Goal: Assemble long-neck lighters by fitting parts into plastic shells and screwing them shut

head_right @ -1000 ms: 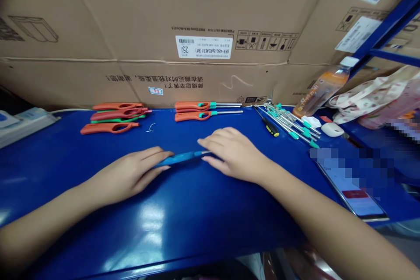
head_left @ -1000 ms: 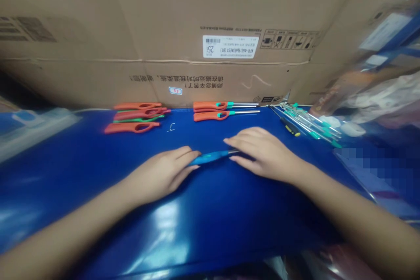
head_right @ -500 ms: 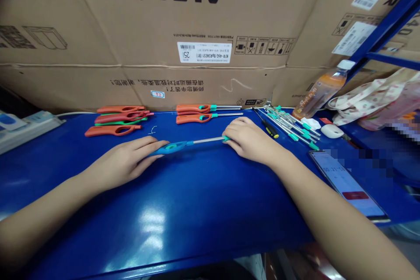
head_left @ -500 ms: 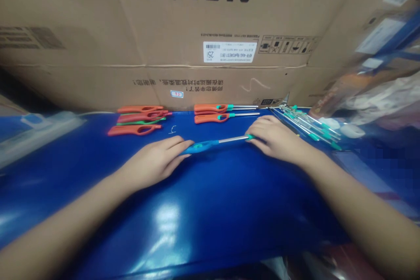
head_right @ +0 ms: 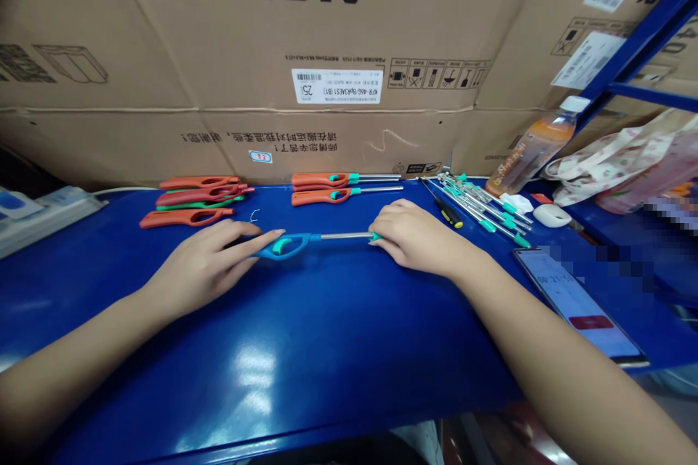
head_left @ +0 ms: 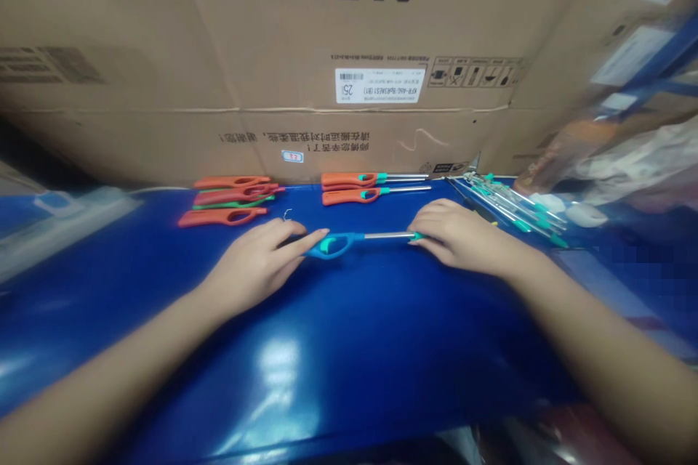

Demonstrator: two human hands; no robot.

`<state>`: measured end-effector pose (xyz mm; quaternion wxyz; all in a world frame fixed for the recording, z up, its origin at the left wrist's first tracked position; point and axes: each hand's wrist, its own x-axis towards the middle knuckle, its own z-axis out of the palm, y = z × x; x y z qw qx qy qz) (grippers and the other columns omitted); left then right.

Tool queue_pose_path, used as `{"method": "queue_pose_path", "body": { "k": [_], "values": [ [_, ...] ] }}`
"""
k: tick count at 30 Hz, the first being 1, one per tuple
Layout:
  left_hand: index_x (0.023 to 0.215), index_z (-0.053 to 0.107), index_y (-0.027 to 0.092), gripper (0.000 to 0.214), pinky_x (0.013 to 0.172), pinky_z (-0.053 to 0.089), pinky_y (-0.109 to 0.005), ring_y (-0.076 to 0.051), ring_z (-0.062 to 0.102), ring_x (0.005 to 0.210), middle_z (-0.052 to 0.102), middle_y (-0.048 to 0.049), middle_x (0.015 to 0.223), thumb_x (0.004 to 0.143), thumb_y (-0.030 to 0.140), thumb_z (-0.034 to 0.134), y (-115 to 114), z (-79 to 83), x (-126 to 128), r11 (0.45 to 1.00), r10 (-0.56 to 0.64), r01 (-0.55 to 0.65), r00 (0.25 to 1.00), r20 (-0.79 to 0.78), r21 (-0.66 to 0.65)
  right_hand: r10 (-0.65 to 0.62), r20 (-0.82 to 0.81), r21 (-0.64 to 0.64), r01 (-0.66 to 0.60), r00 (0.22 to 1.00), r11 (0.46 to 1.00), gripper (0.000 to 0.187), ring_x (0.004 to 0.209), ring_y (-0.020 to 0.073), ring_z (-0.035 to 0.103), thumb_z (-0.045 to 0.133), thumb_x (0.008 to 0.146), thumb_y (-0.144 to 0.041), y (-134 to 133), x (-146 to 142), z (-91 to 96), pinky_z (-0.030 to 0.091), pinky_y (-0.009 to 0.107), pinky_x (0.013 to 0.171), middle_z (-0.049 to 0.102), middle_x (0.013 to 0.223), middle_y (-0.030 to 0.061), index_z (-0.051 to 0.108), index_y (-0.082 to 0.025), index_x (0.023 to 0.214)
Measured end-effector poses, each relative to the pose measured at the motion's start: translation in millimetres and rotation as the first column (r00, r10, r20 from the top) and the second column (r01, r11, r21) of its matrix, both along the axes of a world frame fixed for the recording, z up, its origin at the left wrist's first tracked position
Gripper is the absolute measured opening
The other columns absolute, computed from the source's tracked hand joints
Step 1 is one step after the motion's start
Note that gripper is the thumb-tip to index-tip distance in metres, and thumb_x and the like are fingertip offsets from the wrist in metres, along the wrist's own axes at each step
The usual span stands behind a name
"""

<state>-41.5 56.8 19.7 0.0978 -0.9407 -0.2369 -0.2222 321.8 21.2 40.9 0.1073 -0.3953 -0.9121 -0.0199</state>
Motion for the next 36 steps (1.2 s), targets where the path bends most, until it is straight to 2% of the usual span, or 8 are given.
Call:
{"method": "queue_pose_path", "body": {
  "k": [4, 11, 14, 18, 23, 26, 31, 36],
  "values": [
    [0.141, 0.058, 0.024, 0.042, 0.081, 0.055, -0.037, -0.024, 0.064, 0.094, 0.068, -0.0113, 0.11, 0.1, 0.017, 0.048, -5, 1.4, 2, 0.996, -0.029, 0.031, 0.999, -0.023, 0.081, 0.003, -0.046, -0.137, -0.01, 0.999, 0.991, 0.018, 0.09, 0.0234, 0.064, 0.056, 0.098, -0.024, -5, -8, 1.9, 0.045, 0.041, 0.088, 0.073, 0.092, 0.0097, 0.072, -0.016, 0.096],
    [0.15, 0.046, 0.019, 0.053, 0.074, 0.046, -0.035, -0.022, 0.061, 0.089, 0.07, -0.0105, 0.116, 0.098, 0.004, 0.047, -30, 1.1, 13, 0.969, -0.105, 0.147, 0.972, -0.21, 0.197, 0.092, -0.101, -0.364, -0.123, 0.991, 0.923, 0.019, 0.088, 0.0196, 0.062, 0.055, 0.101, -0.029, -29, -43, 0.2, 0.043, 0.037, 0.088, 0.074, 0.093, 0.0039, 0.071, -0.019, 0.099],
    [0.149, 0.047, 0.02, 0.051, 0.073, 0.046, -0.035, -0.022, 0.061, 0.088, 0.07, -0.0096, 0.115, 0.099, 0.007, 0.048, -30, -1.7, 16, 0.978, -0.109, 0.139, 0.977, -0.183, 0.159, 0.079, -0.107, -0.298, -0.108, 0.991, 0.949, 0.024, 0.089, 0.0198, 0.063, 0.054, 0.102, -0.035, -32, -48, -2.7, 0.043, 0.036, 0.086, 0.075, 0.094, 0.0035, 0.071, -0.019, 0.105],
    [0.142, 0.053, 0.02, 0.04, 0.076, 0.052, -0.033, -0.021, 0.064, 0.09, 0.068, -0.0094, 0.108, 0.102, 0.021, 0.05, -21, -11.1, 18, 0.996, -0.077, 0.075, 0.996, -0.052, -0.045, 0.05, -0.102, -0.059, -0.056, 0.994, 0.997, 0.028, 0.091, 0.0213, 0.065, 0.056, 0.101, -0.041, -27, -43, -5.9, 0.043, 0.036, 0.083, 0.074, 0.1, 0.0054, 0.069, -0.018, 0.11],
    [0.132, 0.059, 0.019, 0.032, 0.075, 0.055, -0.026, -0.016, 0.068, 0.085, 0.069, -0.0061, 0.103, 0.102, 0.028, 0.053, -23, -17.3, 19, 0.938, -0.06, 0.084, 0.995, 0.082, -0.335, 0.075, -0.033, 0.107, -0.071, 0.997, 0.992, 0.026, 0.089, 0.0215, 0.064, 0.049, 0.104, -0.034, -23, -40, -10.6, 0.042, 0.035, 0.079, 0.072, 0.099, 0.0067, 0.068, -0.017, 0.107],
    [0.125, 0.06, 0.018, 0.026, 0.072, 0.055, -0.025, -0.015, 0.069, 0.081, 0.071, -0.0045, 0.098, 0.102, 0.028, 0.054, -30, -17.6, 20, 0.928, -0.069, 0.106, 0.991, 0.116, -0.357, 0.07, 0.003, 0.081, -0.07, 0.998, 0.994, 0.029, 0.087, 0.0223, 0.063, 0.043, 0.106, -0.03, -22, -44, -15.6, 0.042, 0.035, 0.078, 0.071, 0.098, 0.0084, 0.067, -0.015, 0.106],
    [0.123, 0.061, 0.015, 0.027, 0.059, 0.054, -0.029, -0.019, 0.071, 0.072, 0.073, -0.0066, 0.096, 0.102, 0.031, 0.053, -34, -20.9, 21, 0.985, -0.078, 0.082, 0.996, 0.033, -0.151, 0.077, 0.006, -0.007, -0.077, 0.997, 0.997, 0.03, 0.081, 0.0222, 0.061, 0.04, 0.106, -0.029, -21, -50, -25.5, 0.044, 0.035, 0.075, 0.069, 0.092, 0.0078, 0.066, -0.015, 0.1],
    [0.119, 0.064, 0.015, 0.023, 0.07, 0.057, -0.028, -0.018, 0.072, 0.08, 0.074, -0.0065, 0.097, 0.101, 0.027, 0.055, -37, -16.5, 22, 0.928, -0.093, 0.117, 0.992, 0.083, -0.354, 0.112, -0.088, -0.021, -0.115, 0.99, 0.993, 0.026, 0.082, 0.0206, 0.06, 0.045, 0.105, -0.03, -23, -51, -32.2, 0.045, 0.032, 0.079, 0.068, 0.091, 0.0074, 0.065, -0.014, 0.099]
  ]
}}
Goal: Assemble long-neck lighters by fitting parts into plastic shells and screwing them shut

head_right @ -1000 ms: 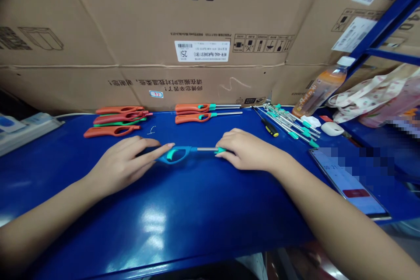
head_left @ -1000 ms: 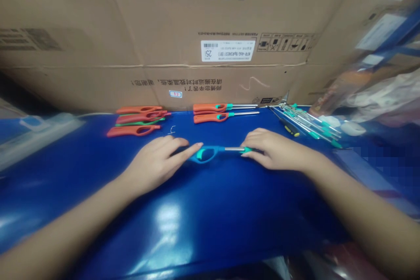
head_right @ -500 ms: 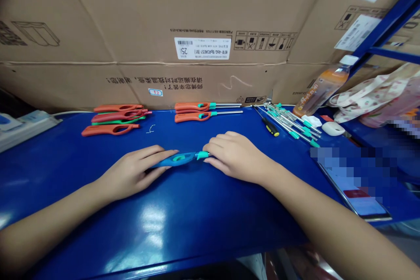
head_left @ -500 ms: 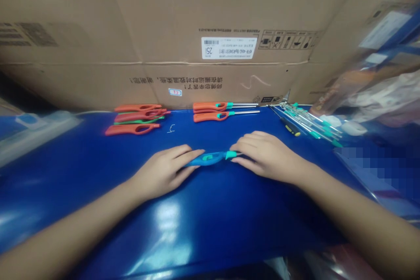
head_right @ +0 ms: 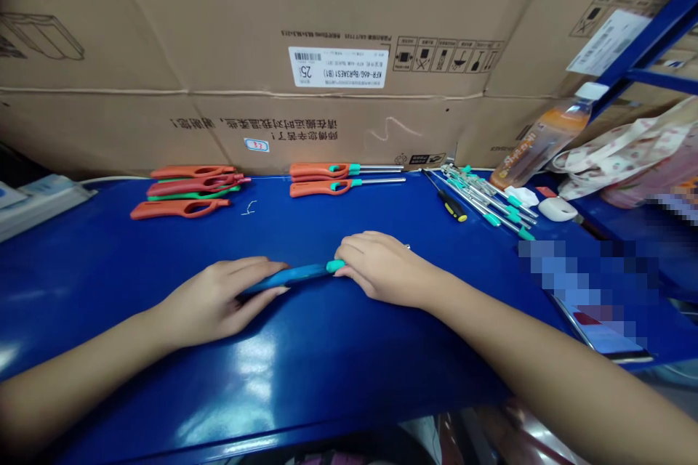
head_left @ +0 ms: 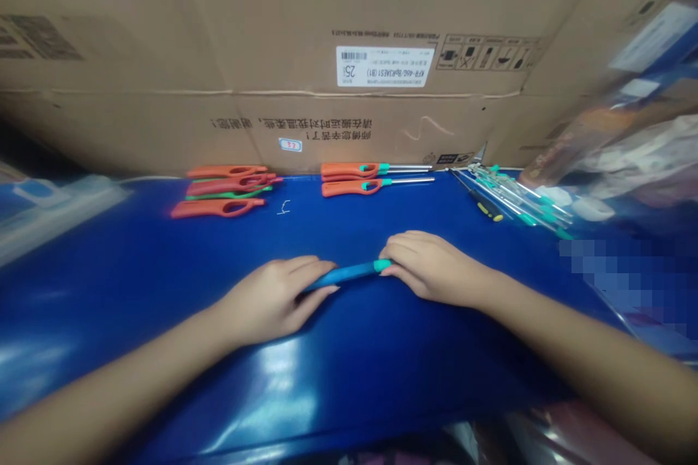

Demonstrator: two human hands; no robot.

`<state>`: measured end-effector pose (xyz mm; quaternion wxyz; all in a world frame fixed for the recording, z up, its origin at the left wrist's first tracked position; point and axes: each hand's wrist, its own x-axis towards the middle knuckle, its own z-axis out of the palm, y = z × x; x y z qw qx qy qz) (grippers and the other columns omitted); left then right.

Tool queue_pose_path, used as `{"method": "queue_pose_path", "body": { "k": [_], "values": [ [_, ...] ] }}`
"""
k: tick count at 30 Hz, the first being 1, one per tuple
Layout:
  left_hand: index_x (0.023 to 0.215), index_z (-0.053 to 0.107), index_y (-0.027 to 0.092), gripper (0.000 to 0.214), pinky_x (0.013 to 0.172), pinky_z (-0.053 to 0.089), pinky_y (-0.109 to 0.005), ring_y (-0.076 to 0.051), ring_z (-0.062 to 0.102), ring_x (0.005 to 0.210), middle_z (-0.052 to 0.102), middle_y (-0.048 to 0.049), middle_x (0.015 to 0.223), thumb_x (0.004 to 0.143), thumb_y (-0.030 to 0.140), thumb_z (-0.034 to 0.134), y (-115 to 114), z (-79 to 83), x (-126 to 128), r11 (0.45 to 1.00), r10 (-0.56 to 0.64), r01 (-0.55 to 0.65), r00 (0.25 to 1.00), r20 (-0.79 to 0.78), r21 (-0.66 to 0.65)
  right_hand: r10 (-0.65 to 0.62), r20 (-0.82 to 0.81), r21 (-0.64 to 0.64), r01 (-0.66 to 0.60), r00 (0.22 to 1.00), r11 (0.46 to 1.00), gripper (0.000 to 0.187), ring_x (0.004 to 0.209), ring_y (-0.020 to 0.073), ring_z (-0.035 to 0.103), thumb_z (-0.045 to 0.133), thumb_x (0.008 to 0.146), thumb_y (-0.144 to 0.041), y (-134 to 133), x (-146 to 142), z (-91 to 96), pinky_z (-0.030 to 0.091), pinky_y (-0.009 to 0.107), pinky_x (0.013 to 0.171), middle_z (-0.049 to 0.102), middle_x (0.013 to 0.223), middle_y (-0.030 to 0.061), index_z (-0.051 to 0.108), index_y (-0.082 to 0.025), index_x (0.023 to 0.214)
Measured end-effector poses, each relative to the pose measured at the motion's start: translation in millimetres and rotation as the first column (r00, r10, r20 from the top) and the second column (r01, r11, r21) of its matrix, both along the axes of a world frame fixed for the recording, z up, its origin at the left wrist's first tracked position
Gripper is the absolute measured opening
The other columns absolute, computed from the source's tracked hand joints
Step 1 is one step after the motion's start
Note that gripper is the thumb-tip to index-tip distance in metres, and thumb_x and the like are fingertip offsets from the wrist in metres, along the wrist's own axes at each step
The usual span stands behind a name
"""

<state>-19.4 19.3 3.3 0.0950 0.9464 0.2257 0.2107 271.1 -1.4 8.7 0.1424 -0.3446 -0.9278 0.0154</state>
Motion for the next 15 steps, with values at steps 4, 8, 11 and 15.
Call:
{"method": "queue_pose_path", "body": {
  "k": [4, 8, 11, 15],
  "values": [
    [0.108, 0.067, 0.016, 0.017, 0.07, 0.057, -0.026, -0.016, 0.071, 0.077, 0.074, -0.0037, 0.091, 0.1, 0.027, 0.056, -5, 5.7, 3, 0.986, 0.005, 0.002, 0.999, 0.043, -0.166, 0.036, -0.013, 0.035, -0.036, 0.999, 0.999, 0.026, 0.081, 0.0207, 0.057, 0.044, 0.104, -0.027, -2, -1, -2.1, 0.044, 0.033, 0.079, 0.067, 0.089, 0.0084, 0.065, -0.013, 0.099],
    [0.113, 0.065, 0.014, 0.019, 0.072, 0.059, -0.029, -0.019, 0.073, 0.081, 0.075, -0.0063, 0.096, 0.1, 0.026, 0.056, -7, 3.7, 3, 0.996, -0.013, 0.017, 0.999, 0.049, -0.085, 0.022, 0.011, 0.02, -0.023, 1.0, 1.0, 0.023, 0.078, 0.0204, 0.054, 0.044, 0.102, -0.02, -5, -4, -2.0, 0.042, 0.032, 0.076, 0.064, 0.085, 0.0078, 0.065, -0.013, 0.096],
    [0.117, 0.062, 0.012, 0.023, 0.064, 0.06, -0.032, -0.021, 0.074, 0.077, 0.076, -0.0084, 0.097, 0.101, 0.026, 0.054, -10, 0.9, 2, 0.997, -0.024, 0.022, 1.0, 0.021, 0.078, 0.014, 0.037, -0.031, -0.013, 0.999, 0.999, 0.019, 0.076, 0.0197, 0.053, 0.045, 0.098, -0.016, -7, -7, -0.3, 0.041, 0.032, 0.076, 0.063, 0.084, 0.0069, 0.063, -0.014, 0.092],
    [0.116, 0.06, 0.01, 0.024, 0.052, 0.057, -0.033, -0.023, 0.075, 0.072, 0.075, -0.0094, 0.092, 0.102, 0.026, 0.051, -16, 0.5, 2, 0.964, -0.007, 0.009, 1.0, -0.01, 0.267, -0.003, 0.028, -0.076, 0.005, 1.0, 0.997, 0.018, 0.074, 0.0187, 0.052, 0.046, 0.096, -0.016, -10, -8, 2.4, 0.039, 0.032, 0.074, 0.063, 0.083, 0.0058, 0.062, -0.015, 0.089]
  ]
}}
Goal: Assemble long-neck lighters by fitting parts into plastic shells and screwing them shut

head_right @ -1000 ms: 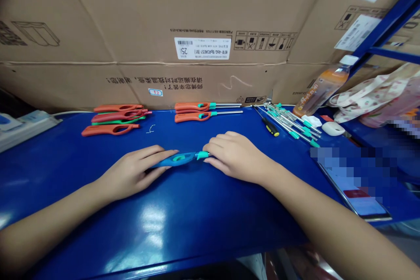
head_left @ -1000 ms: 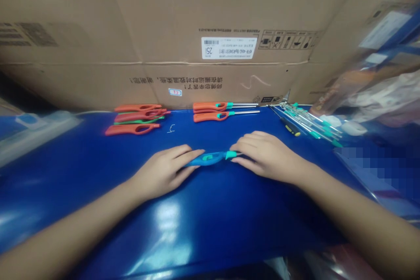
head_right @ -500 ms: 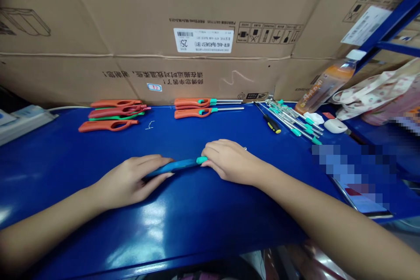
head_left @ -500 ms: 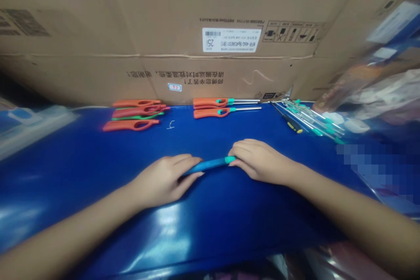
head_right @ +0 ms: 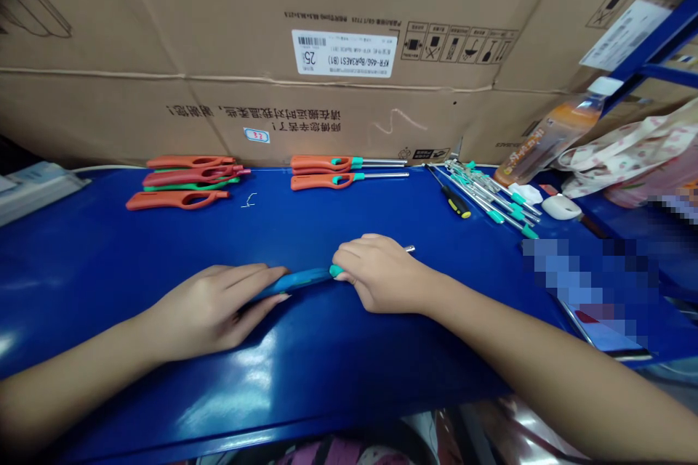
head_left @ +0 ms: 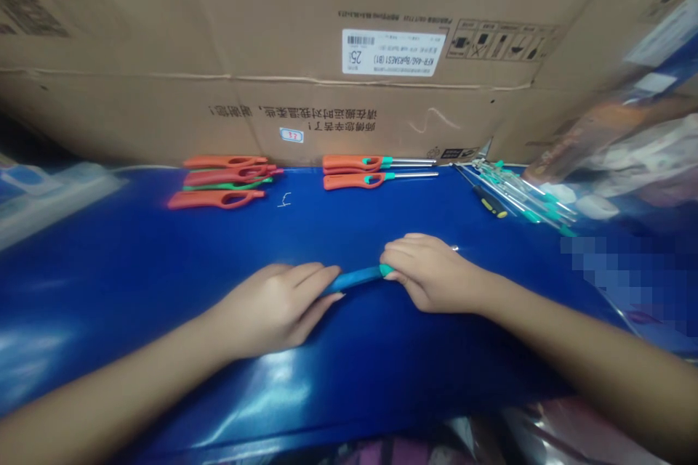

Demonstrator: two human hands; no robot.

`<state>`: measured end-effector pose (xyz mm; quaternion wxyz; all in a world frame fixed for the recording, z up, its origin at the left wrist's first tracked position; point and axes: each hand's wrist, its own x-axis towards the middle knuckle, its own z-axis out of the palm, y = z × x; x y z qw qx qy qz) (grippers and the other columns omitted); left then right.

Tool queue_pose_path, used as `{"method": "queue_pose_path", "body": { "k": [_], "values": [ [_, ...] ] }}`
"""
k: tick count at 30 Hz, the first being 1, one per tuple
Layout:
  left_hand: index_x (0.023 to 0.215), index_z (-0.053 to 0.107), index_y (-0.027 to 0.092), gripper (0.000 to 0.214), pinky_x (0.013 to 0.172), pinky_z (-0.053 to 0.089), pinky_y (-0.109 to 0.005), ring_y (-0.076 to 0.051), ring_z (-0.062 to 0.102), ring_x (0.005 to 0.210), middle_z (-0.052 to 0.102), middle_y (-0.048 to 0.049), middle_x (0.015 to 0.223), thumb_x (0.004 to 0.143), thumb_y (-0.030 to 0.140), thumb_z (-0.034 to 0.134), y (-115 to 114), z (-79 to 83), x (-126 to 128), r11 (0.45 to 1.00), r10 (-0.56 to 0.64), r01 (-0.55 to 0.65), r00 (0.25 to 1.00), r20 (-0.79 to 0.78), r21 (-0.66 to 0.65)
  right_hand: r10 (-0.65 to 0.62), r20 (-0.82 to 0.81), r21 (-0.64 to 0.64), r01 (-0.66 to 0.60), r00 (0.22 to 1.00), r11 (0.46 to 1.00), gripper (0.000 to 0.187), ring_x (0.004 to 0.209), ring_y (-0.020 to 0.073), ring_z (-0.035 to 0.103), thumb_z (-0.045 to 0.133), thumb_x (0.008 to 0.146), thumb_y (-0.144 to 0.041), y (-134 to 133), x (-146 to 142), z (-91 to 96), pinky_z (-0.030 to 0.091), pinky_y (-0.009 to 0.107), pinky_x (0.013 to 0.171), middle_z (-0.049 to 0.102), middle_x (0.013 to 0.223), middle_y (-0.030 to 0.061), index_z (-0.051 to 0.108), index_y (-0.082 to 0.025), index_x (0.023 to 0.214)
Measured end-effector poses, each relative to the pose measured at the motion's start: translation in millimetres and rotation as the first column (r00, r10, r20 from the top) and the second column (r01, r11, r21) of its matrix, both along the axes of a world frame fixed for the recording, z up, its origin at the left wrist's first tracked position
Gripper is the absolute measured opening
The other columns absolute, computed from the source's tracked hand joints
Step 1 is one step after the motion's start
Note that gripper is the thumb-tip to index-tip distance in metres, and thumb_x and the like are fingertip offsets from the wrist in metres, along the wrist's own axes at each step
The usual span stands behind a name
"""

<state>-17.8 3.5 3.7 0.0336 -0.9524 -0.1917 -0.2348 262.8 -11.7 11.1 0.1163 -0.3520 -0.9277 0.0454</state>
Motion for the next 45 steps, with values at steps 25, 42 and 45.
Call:
{"method": "queue_pose_path", "body": {
  "k": [25, 42, 45],
  "values": [
    [0.102, 0.07, 0.017, 0.016, 0.058, 0.051, -0.024, -0.013, 0.066, 0.062, 0.072, -0.0003, 0.077, 0.099, 0.027, 0.058, 2, 9.8, 7, 0.857, 0.029, 0.013, 0.997, 0.074, -0.515, -0.016, -0.011, -0.032, 0.016, 1.0, 0.999, 0.023, 0.069, 0.0169, 0.05, 0.045, 0.097, -0.02, -5, -4, -4.0, 0.037, 0.031, 0.072, 0.061, 0.076, 0.0038, 0.063, -0.016, 0.084],
    [0.137, 0.054, 0.021, 0.036, 0.083, 0.056, -0.032, -0.02, 0.068, 0.097, 0.065, -0.0072, 0.115, 0.106, 0.036, 0.045, 7, 1.7, 12, 0.902, 0.083, -0.1, 0.995, -0.059, -0.42, 0.071, -0.138, 0.218, -0.039, 0.988, 0.975, 0.021, 0.092, 0.0216, 0.063, 0.051, 0.102, -0.029, 7, 5, 2.6, 0.05, 0.035, 0.08, 0.072, 0.106, 0.0095, 0.066, -0.017, 0.111],
    [0.135, 0.055, 0.02, 0.035, 0.083, 0.056, -0.031, -0.019, 0.067, 0.096, 0.066, -0.0079, 0.114, 0.106, 0.036, 0.044, 6, 0.0, 11, 0.893, 0.082, -0.09, 0.996, -0.037, -0.441, 0.093, -0.241, 0.21, -0.042, 0.966, 0.977, 0.018, 0.093, 0.0208, 0.063, 0.053, 0.1, -0.024, 7, 2, -0.3, 0.053, 0.035, 0.082, 0.072, 0.105, 0.0091, 0.065, -0.018, 0.112]
  ]
}}
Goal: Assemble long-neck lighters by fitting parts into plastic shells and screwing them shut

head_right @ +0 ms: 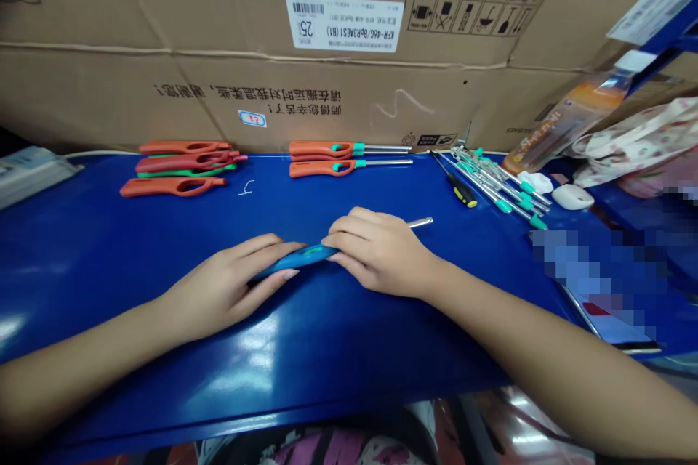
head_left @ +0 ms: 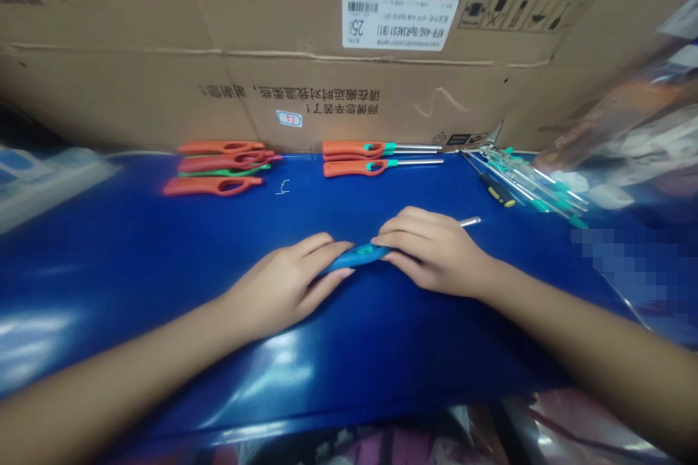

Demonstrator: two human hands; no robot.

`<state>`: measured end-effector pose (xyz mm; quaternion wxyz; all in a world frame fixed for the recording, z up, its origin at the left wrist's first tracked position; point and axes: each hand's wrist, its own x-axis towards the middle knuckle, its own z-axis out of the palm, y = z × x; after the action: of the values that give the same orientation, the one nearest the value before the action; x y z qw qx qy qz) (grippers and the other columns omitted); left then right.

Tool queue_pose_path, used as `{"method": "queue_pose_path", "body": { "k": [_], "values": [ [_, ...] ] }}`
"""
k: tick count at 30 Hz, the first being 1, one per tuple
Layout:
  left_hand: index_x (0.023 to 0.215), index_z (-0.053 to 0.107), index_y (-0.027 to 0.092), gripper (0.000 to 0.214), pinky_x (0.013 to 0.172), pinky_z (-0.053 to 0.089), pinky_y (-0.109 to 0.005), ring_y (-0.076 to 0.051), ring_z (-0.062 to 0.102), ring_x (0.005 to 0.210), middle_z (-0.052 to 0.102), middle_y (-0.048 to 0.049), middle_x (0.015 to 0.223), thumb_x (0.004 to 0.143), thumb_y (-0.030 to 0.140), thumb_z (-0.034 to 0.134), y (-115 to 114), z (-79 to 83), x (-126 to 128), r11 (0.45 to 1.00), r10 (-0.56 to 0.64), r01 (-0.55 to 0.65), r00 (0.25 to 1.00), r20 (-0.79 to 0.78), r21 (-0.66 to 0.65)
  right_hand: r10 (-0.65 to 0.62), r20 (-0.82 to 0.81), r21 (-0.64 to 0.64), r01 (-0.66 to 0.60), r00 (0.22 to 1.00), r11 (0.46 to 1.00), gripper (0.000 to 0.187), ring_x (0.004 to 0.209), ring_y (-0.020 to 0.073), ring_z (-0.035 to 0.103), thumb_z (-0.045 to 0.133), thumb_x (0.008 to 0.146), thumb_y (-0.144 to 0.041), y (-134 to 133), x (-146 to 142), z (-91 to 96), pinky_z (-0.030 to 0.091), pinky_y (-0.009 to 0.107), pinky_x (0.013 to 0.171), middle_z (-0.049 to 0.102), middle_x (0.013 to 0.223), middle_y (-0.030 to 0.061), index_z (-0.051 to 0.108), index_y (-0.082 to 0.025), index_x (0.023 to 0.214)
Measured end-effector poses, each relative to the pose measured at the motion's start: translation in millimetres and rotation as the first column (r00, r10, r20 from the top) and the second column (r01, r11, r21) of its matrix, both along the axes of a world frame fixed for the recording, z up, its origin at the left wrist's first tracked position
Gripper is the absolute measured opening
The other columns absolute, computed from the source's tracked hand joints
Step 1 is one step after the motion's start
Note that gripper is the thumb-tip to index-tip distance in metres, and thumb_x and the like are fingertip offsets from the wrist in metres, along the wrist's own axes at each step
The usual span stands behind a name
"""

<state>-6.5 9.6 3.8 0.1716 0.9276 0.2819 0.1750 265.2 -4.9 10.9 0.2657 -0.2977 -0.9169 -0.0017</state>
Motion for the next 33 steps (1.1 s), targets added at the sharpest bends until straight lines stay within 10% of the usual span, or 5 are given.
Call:
{"method": "queue_pose_path", "body": {
  "k": [28, 30, 33],
  "values": [
    [0.124, 0.067, 0.02, 0.032, 0.094, 0.052, -0.042, -0.023, 0.06, 0.101, 0.064, -0.0087, 0.112, 0.097, 0.036, 0.06, 22, -8.3, -4, 0.991, 0.128, -0.123, 0.983, 0.132, -0.044, -0.121, 0.116, -0.178, 0.14, 0.986, 0.974, 0.02, 0.102, 0.0215, 0.065, 0.057, 0.098, -0.039, 19, 21, 7.3, 0.047, 0.038, 0.092, 0.071, 0.107, 0.0083, 0.066, -0.021, 0.1],
    [0.124, 0.067, 0.02, 0.033, 0.09, 0.053, -0.041, -0.022, 0.06, 0.097, 0.064, -0.0079, 0.108, 0.097, 0.038, 0.061, 23, -8.2, -5, 0.991, 0.128, -0.122, 0.984, 0.126, -0.054, -0.371, 0.18, -0.141, 0.398, 0.911, 0.907, 0.022, 0.105, 0.022, 0.064, 0.052, 0.099, -0.039, 23, 25, 11.7, 0.048, 0.036, 0.093, 0.071, 0.11, 0.008, 0.065, -0.022, 0.102],
    [0.127, 0.067, 0.02, 0.035, 0.088, 0.053, -0.04, -0.022, 0.06, 0.096, 0.063, -0.0077, 0.105, 0.097, 0.039, 0.061, 23, -6.4, -8, 0.994, 0.104, -0.1, 0.99, 0.097, -0.041, -0.715, 0.286, -0.084, 0.76, 0.637, 0.644, 0.027, 0.111, 0.0295, 0.062, 0.048, 0.099, -0.038, 30, 41, 19.0, 0.05, 0.041, 0.089, 0.065, 0.119, 0.015, 0.063, -0.019, 0.112]
  ]
}}
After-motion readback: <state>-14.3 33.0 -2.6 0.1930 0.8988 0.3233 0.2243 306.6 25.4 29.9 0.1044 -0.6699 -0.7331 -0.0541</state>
